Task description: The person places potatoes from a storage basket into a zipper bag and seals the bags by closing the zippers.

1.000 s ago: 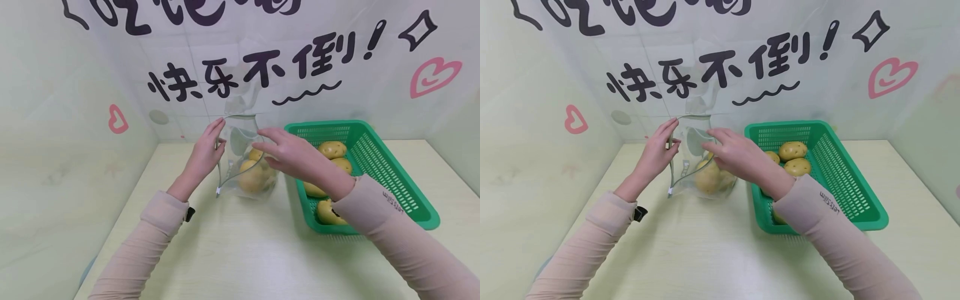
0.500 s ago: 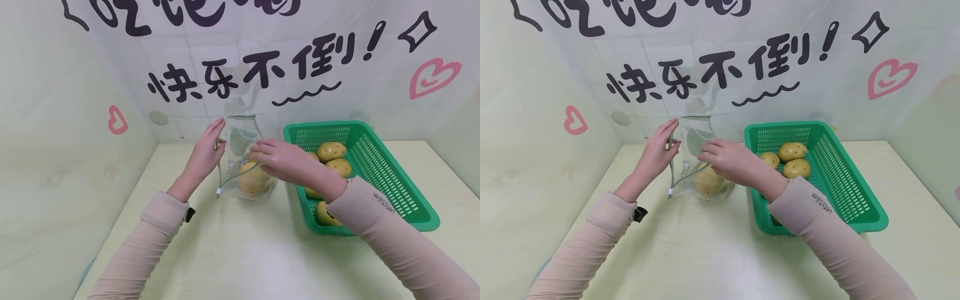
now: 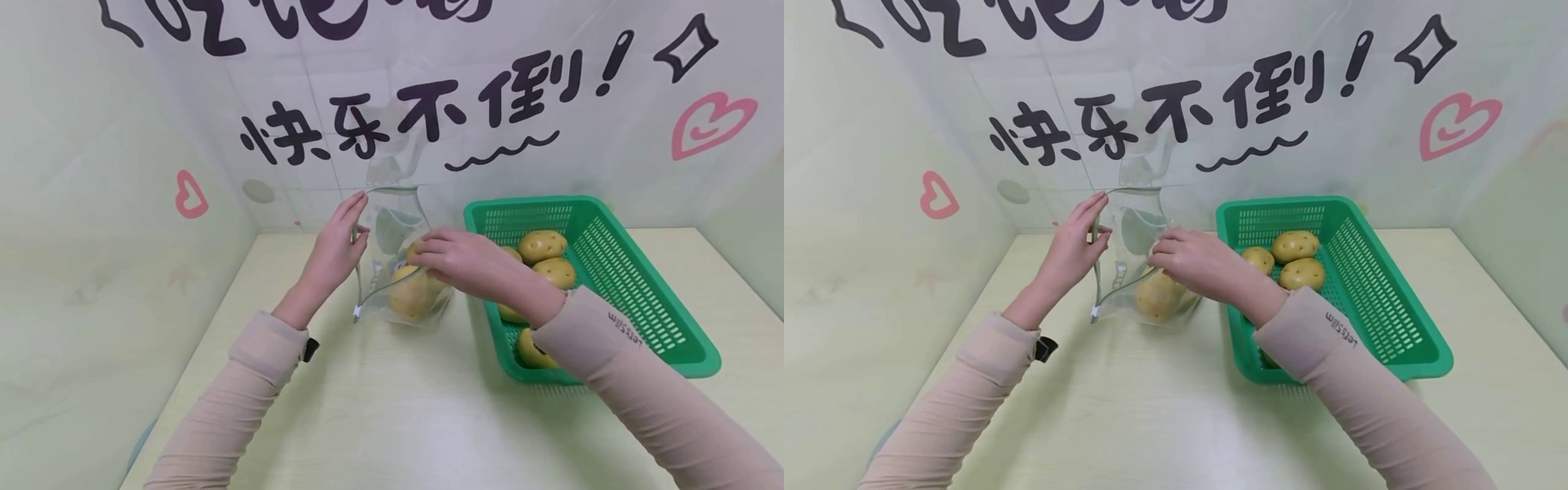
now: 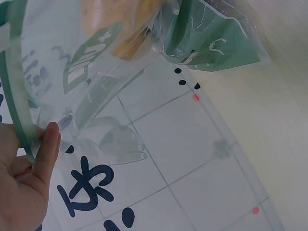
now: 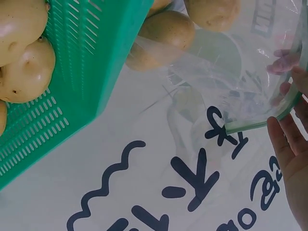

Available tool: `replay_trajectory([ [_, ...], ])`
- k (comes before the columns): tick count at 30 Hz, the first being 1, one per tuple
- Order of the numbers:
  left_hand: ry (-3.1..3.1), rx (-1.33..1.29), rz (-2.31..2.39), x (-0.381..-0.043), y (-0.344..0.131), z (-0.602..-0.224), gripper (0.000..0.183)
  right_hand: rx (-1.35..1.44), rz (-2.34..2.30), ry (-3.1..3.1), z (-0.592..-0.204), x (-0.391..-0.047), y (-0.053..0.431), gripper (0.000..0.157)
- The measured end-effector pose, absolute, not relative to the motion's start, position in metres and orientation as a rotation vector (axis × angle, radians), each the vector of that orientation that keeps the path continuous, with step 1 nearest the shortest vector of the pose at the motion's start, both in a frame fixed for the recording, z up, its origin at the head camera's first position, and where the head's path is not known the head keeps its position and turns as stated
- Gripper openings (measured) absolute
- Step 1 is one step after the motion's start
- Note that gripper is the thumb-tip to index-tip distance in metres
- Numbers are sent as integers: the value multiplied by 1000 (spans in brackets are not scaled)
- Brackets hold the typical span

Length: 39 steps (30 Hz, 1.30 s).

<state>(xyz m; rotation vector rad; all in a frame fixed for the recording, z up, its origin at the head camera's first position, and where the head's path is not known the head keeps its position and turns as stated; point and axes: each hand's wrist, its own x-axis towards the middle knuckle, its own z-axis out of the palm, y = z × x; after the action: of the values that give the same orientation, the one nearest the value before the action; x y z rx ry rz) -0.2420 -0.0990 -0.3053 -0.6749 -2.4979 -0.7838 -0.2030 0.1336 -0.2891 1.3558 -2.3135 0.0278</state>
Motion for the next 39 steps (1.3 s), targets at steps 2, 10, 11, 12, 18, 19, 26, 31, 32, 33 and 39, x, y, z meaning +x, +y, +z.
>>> replay_trajectory([
  [2, -2507, -666, -788, -242, -99, -305, 54, 1352, 23, -2298, -290, -204, 134, 22],
  [10, -2508, -632, -803, -242, -99, -303, 55, 1329, -5, -2291, -288, -204, 140, 22],
  [11, -2504, -628, -807, -242, -99, -303, 55, 1326, 1, -2287, -288, -204, 141, 24],
  [12, -2499, -623, -812, -242, -99, -302, 55, 1325, 9, -2284, -287, -205, 142, 24],
  [18, -2452, -594, -845, -240, -100, -299, 54, 1311, 57, -2271, -284, -208, 149, 28],
  [19, -2442, -591, -850, -240, -100, -298, 54, 1302, 55, -2269, -283, -208, 150, 29],
  [26, -2384, -565, -853, -237, -102, -294, 49, 1240, 69, -2269, -281, -208, 157, 30],
  [31, -2322, -533, -844, -235, -105, -290, 46, 1197, 120, -2179, -279, -209, 160, 25],
  [32, -2308, -527, -845, -234, -106, -289, 45, 1187, 135, -2160, -279, -210, 160, 23],
  [33, -2292, -525, -847, -234, -106, -288, 45, 1177, 149, -2144, -278, -210, 161, 22],
  [39, -2219, -532, -866, -231, -108, -281, 43, 1134, 189, -2113, -275, -210, 164, 18],
])
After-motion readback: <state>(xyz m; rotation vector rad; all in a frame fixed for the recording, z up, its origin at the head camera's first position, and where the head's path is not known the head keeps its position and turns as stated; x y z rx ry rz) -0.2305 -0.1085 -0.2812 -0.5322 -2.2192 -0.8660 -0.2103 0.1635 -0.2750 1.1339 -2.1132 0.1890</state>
